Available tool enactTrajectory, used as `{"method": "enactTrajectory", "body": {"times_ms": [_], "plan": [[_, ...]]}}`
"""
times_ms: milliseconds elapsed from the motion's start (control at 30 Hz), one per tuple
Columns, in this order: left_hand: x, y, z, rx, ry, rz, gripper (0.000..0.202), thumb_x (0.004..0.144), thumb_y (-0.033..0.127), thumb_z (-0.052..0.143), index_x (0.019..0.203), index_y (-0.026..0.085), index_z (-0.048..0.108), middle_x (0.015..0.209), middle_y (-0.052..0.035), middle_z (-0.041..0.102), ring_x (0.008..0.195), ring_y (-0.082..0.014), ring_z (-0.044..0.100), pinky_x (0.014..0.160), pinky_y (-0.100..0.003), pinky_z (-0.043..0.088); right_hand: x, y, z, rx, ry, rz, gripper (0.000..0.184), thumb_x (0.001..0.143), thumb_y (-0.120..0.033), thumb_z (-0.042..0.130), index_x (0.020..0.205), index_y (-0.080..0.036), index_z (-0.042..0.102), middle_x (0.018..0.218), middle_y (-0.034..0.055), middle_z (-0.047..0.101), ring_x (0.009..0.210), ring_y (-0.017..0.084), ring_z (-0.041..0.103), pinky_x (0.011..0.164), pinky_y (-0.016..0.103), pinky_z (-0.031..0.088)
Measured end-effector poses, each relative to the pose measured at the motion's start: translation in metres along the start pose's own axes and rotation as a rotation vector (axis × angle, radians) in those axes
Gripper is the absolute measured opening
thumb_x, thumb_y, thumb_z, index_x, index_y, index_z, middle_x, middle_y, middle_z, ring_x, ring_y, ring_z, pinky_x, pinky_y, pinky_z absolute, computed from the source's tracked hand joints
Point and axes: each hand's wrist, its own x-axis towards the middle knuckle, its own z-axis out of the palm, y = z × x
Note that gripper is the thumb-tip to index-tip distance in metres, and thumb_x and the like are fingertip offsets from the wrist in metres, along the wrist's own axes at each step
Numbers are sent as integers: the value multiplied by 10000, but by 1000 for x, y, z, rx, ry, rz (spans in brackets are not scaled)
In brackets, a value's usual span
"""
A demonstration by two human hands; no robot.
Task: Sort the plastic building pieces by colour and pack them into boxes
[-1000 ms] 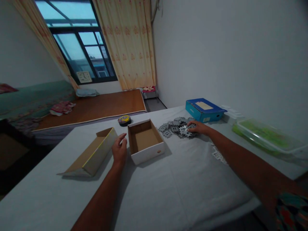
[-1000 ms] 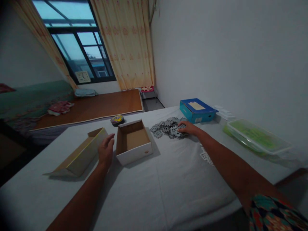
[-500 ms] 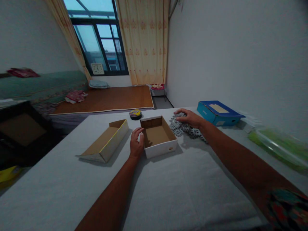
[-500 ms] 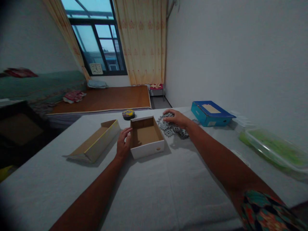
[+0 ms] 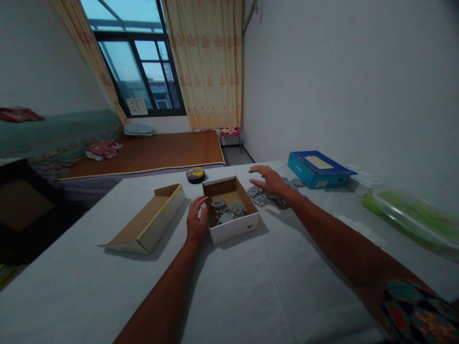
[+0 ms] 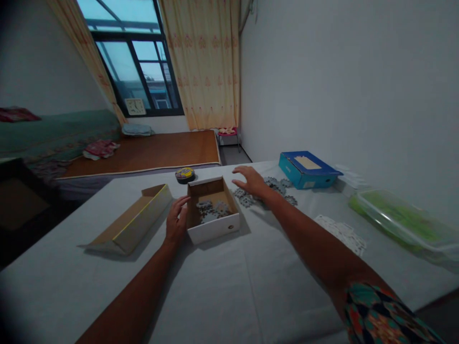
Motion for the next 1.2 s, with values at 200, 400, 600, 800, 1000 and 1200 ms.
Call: {"method": "enactTrajectory", "body": {"times_ms": [200,400,600,800,1000,1200], "plan": [[1,-2,0,-3,3,-39,324,941,330,429,1148,206,646,1248,-99,615,1219,-232,540,1097,-463,387,-29,76,-4,-300,-536,295,1262,428,-529,906,1525,-274,336,1592,156,279,1418,426,290,1120,575,267],[-1,3,-2,6,2,-38,322,941,324,424,1134,209,654,1234,-98,622,1202,-229,551,1086,-457,397,-30,94,-1,-320,-629,182,929,613,-464,810,1454,-277,463,1503,110,454,1365,349,414,1139,480,257],[-1,2,0,2,-1,-16,325,948,309,408,1136,201,650,1227,-103,621,1201,-226,549,1084,-461,400,-38,79,4,-470,-538,96,710,715,-254,674,1407,-246,515,1466,135,466,1164,340,567,993,442,416],[-2,2,0,-15,10,-12,318,945,306,424,1138,195,651,1220,-108,620,1196,-220,550,1082,-450,407,-44,58,15,-577,-472,140,665,734,-160,629,1384,-239,514,1429,146,476,1099,326,584,890,397,469],[0,-2,1,-24,-20,-33,350,936,299,441,1209,203,638,1314,-119,585,1272,-234,515,1115,-472,383,-47,65,11,-529,-340,198,654,750,-123,595,1386,-258,522,1420,130,500,1111,313,592,951,395,452],[4,-3,0,29,-123,20,355,957,314,414,1186,228,671,1332,-102,601,1271,-236,520,1106,-496,392,-27,69,-17,-290,-13,336,687,650,-129,584,1331,-206,550,1363,117,547,1208,318,542,1014,419,454]]}}
